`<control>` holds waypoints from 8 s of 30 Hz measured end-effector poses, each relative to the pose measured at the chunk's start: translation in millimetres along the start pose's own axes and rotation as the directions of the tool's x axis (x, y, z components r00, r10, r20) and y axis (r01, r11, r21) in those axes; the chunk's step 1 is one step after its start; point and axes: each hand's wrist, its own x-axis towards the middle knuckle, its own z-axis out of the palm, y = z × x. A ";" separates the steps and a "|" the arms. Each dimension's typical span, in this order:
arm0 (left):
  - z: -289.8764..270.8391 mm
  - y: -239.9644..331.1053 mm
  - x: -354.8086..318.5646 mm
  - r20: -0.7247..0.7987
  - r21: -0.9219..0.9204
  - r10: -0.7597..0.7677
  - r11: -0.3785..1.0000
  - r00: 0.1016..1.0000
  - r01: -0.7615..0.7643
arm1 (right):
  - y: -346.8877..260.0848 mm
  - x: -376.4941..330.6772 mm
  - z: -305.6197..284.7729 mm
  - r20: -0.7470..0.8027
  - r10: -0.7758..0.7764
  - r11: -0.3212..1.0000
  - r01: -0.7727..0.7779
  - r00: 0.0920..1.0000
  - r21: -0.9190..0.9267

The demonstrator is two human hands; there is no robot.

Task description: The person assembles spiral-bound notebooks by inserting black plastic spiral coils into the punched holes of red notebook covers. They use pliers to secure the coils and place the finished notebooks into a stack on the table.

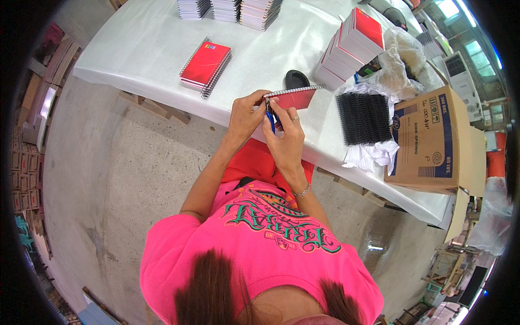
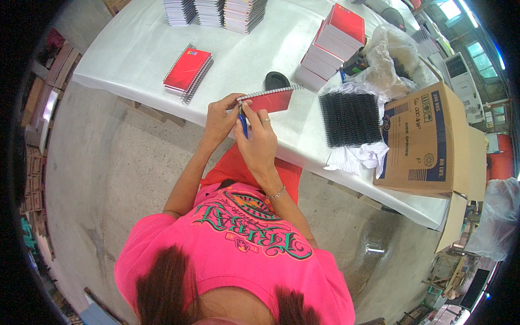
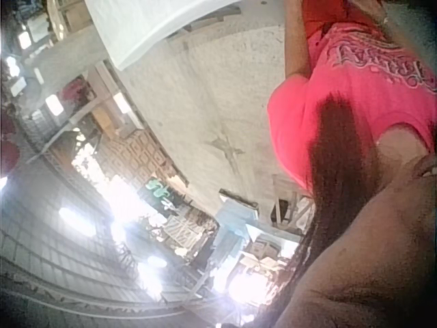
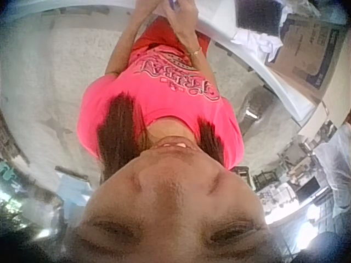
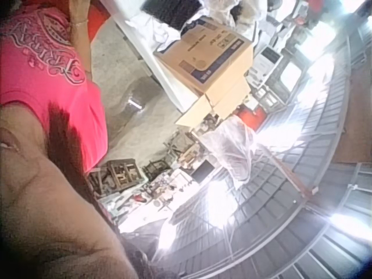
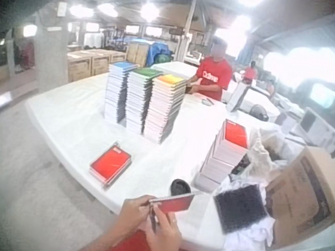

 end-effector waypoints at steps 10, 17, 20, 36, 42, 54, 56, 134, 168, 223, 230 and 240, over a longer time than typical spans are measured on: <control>-1.2 -1.7 -1.0 -0.063 0.004 0.025 1.000 0.998 -0.025 | 12.1 39.0 -52.0 0.636 0.234 0.515 -0.648 0.735 0.560; -75.0 22.2 31.1 -0.402 0.011 0.033 0.999 0.915 -0.032 | 71.9 48.3 -81.5 -0.060 0.183 0.976 -0.189 0.981 -0.106; -108.2 20.2 53.4 -0.532 -0.097 -0.044 0.995 0.845 -0.010 | 101.7 48.3 -70.1 -0.293 -0.044 0.889 -0.096 0.955 -0.447; -145.6 -76.0 55.8 -0.644 0.115 -0.087 0.971 0.760 0.209 | 99.7 40.4 -60.1 -0.278 -0.114 0.844 -0.054 0.954 -0.534; -142.4 -84.7 53.5 -0.596 -0.072 -0.217 0.973 0.773 0.217 | 102.4 40.4 -60.7 -0.259 -0.118 0.837 -0.045 0.959 -0.546; -133.1 -78.4 47.4 -0.612 -0.056 -0.171 0.983 0.773 0.173 | 103.0 40.7 -60.6 -0.259 -0.120 0.837 -0.042 0.958 -0.545; -132.1 -73.8 49.5 -0.628 -0.081 -0.150 0.989 0.764 0.127 | 100.8 39.3 -60.5 -0.253 -0.100 0.844 -0.053 0.962 -0.534; -141.7 -104.6 70.0 -0.881 -0.046 -0.032 0.999 0.472 -0.019 | 38.1 238.8 -202.2 -0.120 0.245 0.914 -0.188 0.962 0.360; 54.3 19.7 15.2 -0.524 -0.074 0.308 0.912 0.794 -0.403 | -10.0 87.0 -123.9 -0.089 -0.130 0.989 0.135 0.988 0.055; 55.7 16.7 -1.9 0.008 0.633 0.365 0.719 0.931 -0.287 | 125.0 36.4 -254.2 -0.572 -0.029 0.905 -0.222 0.820 -0.364; 51.7 17.3 -1.6 0.011 0.641 0.400 0.701 0.917 -0.314 | 73.2 32.5 -231.8 -0.302 0.249 0.813 -0.029 0.920 0.581; 52.6 13.2 0.4 -0.008 0.623 0.406 0.717 0.914 -0.314 | 38.8 27.8 -140.7 0.178 0.190 0.949 -0.227 0.966 0.220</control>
